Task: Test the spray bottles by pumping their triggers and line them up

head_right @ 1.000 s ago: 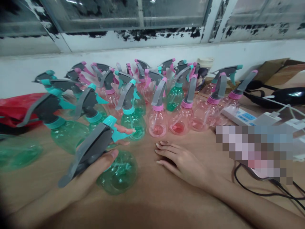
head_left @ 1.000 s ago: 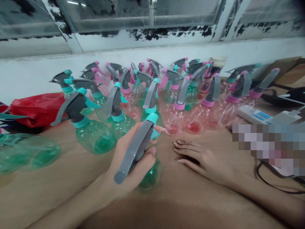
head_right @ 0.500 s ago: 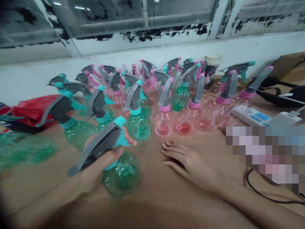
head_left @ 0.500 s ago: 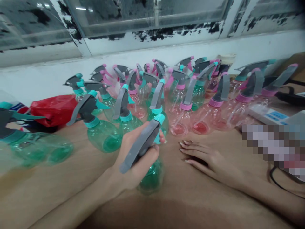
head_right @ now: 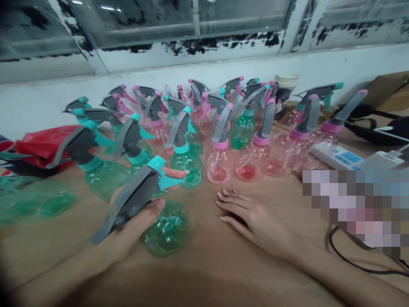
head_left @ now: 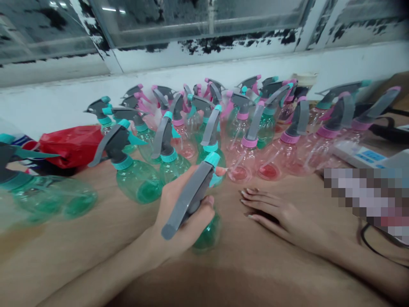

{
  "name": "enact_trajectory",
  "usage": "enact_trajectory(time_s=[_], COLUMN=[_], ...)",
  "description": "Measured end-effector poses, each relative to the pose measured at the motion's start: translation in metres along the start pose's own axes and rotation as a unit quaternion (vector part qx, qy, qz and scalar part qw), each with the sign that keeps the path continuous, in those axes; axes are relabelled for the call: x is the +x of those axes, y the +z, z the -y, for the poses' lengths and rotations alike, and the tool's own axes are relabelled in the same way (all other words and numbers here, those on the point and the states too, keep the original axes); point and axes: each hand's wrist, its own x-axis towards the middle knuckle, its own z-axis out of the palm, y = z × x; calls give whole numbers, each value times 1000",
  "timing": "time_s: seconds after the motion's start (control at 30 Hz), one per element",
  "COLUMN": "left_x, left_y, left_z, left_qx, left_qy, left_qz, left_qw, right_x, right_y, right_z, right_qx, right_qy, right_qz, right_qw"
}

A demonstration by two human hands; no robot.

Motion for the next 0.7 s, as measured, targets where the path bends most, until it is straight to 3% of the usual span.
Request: enact_trajectory(time_s=[0.7], left_x=[2], left_y=[-1], left_z=[1], left_qx=[-104], left_qy=[1], left_qz=[13], left_qw=[995], right_x=[-1], right_y=[0], right_z=[-1], right_qx=[14], right_qy=[3], right_qz=[-6], right_qw=[1000])
